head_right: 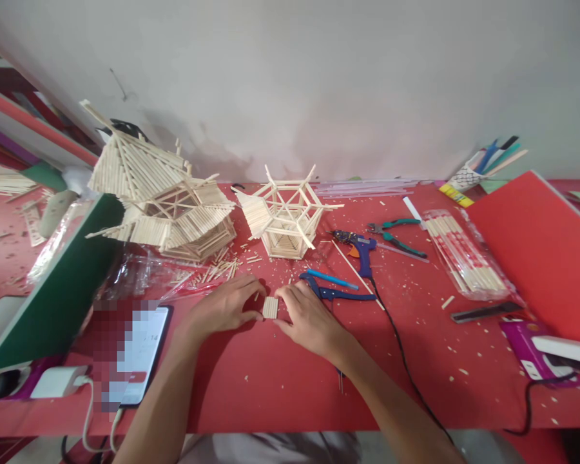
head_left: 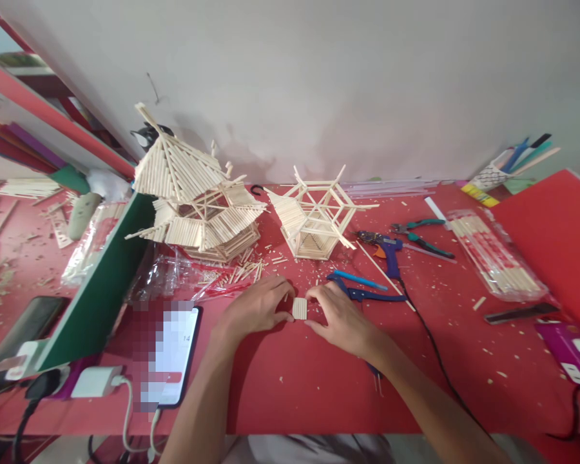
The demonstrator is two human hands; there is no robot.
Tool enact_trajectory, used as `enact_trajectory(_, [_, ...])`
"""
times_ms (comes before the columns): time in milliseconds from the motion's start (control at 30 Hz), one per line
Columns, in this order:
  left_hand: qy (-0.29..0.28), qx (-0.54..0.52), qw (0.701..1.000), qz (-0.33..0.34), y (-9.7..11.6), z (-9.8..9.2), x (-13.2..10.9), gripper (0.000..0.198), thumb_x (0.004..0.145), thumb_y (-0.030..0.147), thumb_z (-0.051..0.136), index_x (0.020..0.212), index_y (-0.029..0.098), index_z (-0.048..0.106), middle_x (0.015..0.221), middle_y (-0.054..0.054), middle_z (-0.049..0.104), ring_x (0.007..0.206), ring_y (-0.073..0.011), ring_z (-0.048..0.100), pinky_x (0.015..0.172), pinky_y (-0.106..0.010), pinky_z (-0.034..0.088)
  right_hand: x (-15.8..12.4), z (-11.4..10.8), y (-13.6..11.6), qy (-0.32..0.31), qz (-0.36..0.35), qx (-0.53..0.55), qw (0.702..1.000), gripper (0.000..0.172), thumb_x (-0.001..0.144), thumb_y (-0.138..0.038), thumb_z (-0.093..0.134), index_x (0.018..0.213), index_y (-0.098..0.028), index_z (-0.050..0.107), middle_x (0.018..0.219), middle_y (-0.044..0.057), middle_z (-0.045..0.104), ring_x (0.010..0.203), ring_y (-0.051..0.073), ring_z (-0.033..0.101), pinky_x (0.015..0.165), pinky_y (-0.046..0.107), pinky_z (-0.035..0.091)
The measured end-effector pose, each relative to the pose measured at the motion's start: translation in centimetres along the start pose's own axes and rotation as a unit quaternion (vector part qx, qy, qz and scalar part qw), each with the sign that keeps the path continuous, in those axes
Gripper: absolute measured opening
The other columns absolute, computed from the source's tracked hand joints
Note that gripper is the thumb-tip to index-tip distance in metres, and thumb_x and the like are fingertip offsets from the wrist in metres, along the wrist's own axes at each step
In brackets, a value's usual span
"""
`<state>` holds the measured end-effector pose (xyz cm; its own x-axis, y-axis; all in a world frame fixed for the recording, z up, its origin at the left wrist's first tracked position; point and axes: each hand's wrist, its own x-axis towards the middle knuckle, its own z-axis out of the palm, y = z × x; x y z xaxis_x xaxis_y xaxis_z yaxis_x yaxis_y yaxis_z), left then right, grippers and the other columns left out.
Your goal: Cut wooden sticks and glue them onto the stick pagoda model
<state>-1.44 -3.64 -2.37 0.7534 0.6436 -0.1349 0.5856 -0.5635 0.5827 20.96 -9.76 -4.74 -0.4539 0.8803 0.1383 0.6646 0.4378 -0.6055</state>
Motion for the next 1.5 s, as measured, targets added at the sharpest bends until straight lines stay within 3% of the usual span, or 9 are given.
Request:
enact_trajectory(267, [-0.002,-0.004,1.000,-0.005,0.1,-0.2,-0.1,0.028,0.085,0.031,0.071,0.106,0.020,0.058,0.105,-0.006,0.063,0.098,-0.0235,0.059,0.086,-0.035,0.047,0.0,-0.2,0.0,-0.003,0.006,0.022,1.000,0.040,0.080,-0.012,0.073,0.111,-0.023,0.050,0.107,0.009,0.063,0.105,0.029,0.056,0.088,0.045,0.052])
enact_trajectory(367, [0.012,-0.020,1.000,0.002,0.0,-0.4,-0.3,0.025,0.092,0.036,0.062,0.111,0.020,0.059,0.109,-0.008,0.063,0.101,-0.0230,0.059,0.089,-0.035,0.048,-0.1,-0.6,0.0,0.012,0.020,0.057,0.998,0.034,0.083,-0.007,0.065,0.110,-0.023,0.051,0.105,0.008,0.061,0.102,0.026,0.058,0.087,0.041,0.053])
enact_trajectory(533, [0.037,-0.009,0.999,0.018,-0.2,-0.4,-0.5,0.023,0.099,0.021,0.042,0.115,0.021,0.059,0.112,-0.009,0.064,0.104,-0.0214,0.060,0.093,-0.034,0.048,-0.2,-0.9,0.3,0.052,0.061,0.117,0.990,0.021,0.090,-0.011,0.052,0.107,-0.023,0.051,0.099,0.007,0.058,0.090,0.021,0.059,0.079,0.035,0.054])
enact_trajectory(667, [0.063,0.024,0.997,0.024,-0.4,-0.2,-0.4,0.030,0.094,0.010,0.041,0.116,0.020,0.059,0.112,-0.009,0.064,0.105,-0.0219,0.060,0.092,-0.033,0.048,-0.1,-1.1,0.3,0.093,0.076,0.134,0.984,0.015,0.092,-0.014,0.051,0.103,-0.024,0.051,0.097,0.006,0.060,0.087,0.020,0.058,0.080,0.035,0.052])
enact_trajectory(900, [0.066,0.003,0.997,0.041,-0.6,0.0,-0.2,0.028,0.097,0.012,0.040,0.111,0.020,0.062,0.108,-0.008,0.067,0.103,-0.0200,0.062,0.091,-0.031,0.049,-0.1,-1.2,0.2,0.116,0.082,0.147,0.979,0.011,0.093,-0.016,0.052,0.101,-0.024,0.052,0.097,0.006,0.061,0.084,0.019,0.057,0.077,0.034,0.050])
enact_trajectory(1033, [0.097,0.022,0.994,0.040,-1.0,0.3,-0.1,0.023,0.097,0.014,0.043,0.107,0.020,0.063,0.104,-0.008,0.068,0.098,-0.0200,0.063,0.087,-0.032,0.049,0.0,-1.2,0.3,0.128,0.084,0.148,0.977,0.010,0.092,-0.016,0.053,0.099,-0.024,0.053,0.094,0.005,0.061,0.082,0.019,0.057,0.076,0.033,0.050])
enact_trajectory(1200, [0.208,0.043,0.977,-0.030,-1.7,0.4,0.1,0.014,0.097,0.019,0.046,0.097,0.020,0.060,0.094,-0.006,0.068,0.090,-0.0199,0.062,0.082,-0.033,0.049,0.0,-1.9,0.7,0.159,0.086,0.133,0.975,0.009,0.092,-0.017,0.054,0.099,-0.023,0.054,0.090,0.004,0.061,0.081,0.019,0.057,0.076,0.033,0.048])
enact_trajectory(1367, [0.341,0.044,0.928,-0.146,-2.4,0.0,0.1,0.006,0.092,0.021,0.053,0.089,0.020,0.058,0.089,-0.004,0.067,0.085,-0.0192,0.063,0.077,-0.030,0.048,0.0,-2.6,1.4,0.183,0.081,0.078,0.977,0.010,0.091,-0.018,0.055,0.100,-0.022,0.055,0.090,0.004,0.060,0.081,0.020,0.057,0.076,0.034,0.047])
enact_trajectory(1500, [0.349,0.050,0.910,-0.220,-3.0,-0.1,0.1,0.009,0.091,0.029,0.057,0.091,0.020,0.060,0.087,-0.003,0.069,0.078,-0.0192,0.064,0.070,-0.029,0.046,0.3,-2.6,1.8,0.188,0.060,0.028,0.980,0.009,0.091,-0.016,0.055,0.097,-0.022,0.053,0.089,0.006,0.060,0.083,0.022,0.057,0.076,0.035,0.047])
